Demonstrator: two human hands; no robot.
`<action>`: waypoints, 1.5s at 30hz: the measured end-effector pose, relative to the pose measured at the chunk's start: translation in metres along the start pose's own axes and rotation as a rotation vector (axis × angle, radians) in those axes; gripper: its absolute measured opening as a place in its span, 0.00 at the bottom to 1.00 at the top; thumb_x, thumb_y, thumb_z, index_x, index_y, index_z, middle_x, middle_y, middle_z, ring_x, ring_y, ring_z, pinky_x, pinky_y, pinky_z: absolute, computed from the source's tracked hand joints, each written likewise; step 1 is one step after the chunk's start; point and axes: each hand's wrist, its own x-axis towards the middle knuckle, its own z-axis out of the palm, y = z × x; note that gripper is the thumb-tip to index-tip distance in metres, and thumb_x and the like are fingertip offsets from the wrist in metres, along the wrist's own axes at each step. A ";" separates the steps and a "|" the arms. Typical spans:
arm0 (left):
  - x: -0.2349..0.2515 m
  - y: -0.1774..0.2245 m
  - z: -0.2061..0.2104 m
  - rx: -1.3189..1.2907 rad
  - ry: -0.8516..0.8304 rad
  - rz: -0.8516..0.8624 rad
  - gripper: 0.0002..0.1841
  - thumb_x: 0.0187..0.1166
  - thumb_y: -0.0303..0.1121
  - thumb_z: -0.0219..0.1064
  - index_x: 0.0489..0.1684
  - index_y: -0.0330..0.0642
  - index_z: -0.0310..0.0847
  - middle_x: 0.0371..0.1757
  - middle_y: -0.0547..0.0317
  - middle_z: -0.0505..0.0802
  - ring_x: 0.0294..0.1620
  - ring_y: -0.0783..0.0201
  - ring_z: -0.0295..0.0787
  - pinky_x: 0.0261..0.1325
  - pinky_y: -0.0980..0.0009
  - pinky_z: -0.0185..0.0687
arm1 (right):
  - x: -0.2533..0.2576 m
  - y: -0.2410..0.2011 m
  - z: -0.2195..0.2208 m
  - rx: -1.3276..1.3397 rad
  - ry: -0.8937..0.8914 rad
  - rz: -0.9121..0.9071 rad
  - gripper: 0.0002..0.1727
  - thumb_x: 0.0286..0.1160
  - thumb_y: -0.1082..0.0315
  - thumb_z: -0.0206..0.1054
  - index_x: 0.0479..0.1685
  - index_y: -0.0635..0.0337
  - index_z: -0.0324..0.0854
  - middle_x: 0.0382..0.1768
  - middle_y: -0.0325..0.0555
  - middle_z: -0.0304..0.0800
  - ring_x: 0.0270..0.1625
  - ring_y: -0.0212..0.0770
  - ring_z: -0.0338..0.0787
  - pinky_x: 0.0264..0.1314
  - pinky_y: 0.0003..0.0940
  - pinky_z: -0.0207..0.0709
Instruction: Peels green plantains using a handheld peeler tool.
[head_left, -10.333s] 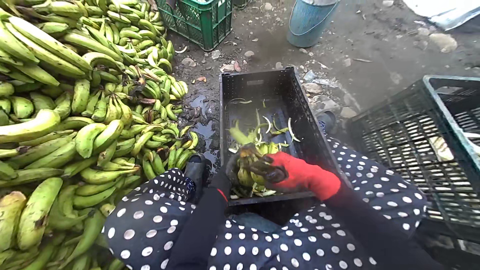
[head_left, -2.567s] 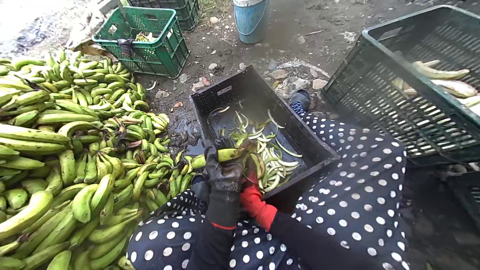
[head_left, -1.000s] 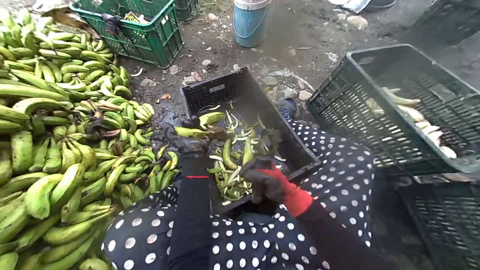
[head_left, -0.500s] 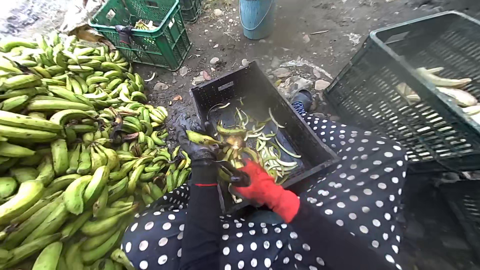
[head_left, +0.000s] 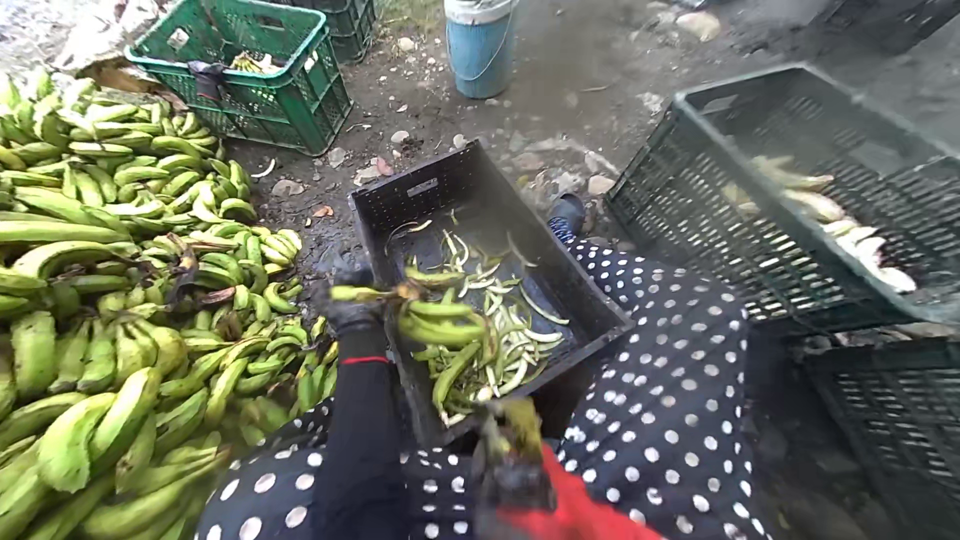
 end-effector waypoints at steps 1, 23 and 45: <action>-0.011 0.005 0.014 -0.002 -0.024 -0.014 0.26 0.90 0.56 0.27 0.47 0.54 0.70 0.34 0.68 0.83 0.36 0.71 0.82 0.43 0.66 0.83 | 0.006 0.006 -0.003 0.012 0.067 0.007 0.30 0.62 0.66 0.79 0.66 0.69 0.77 0.47 0.43 0.92 0.48 0.31 0.92 0.56 0.32 0.87; -0.072 0.037 0.062 -0.176 -0.090 -0.097 0.26 0.89 0.62 0.36 0.48 0.55 0.75 0.39 0.66 0.86 0.43 0.68 0.87 0.49 0.63 0.87 | 0.127 0.021 0.002 -0.371 -0.023 -0.304 0.30 0.56 0.64 0.82 0.57 0.77 0.86 0.63 0.72 0.85 0.68 0.58 0.85 0.75 0.50 0.74; -0.060 0.066 0.044 -0.325 -0.224 0.067 0.30 0.86 0.66 0.31 0.54 0.59 0.75 0.50 0.66 0.87 0.56 0.65 0.86 0.57 0.57 0.86 | 0.100 -0.023 -0.023 -1.021 -0.288 0.092 0.26 0.69 0.51 0.75 0.62 0.59 0.88 0.90 0.68 0.55 0.91 0.69 0.53 0.90 0.66 0.45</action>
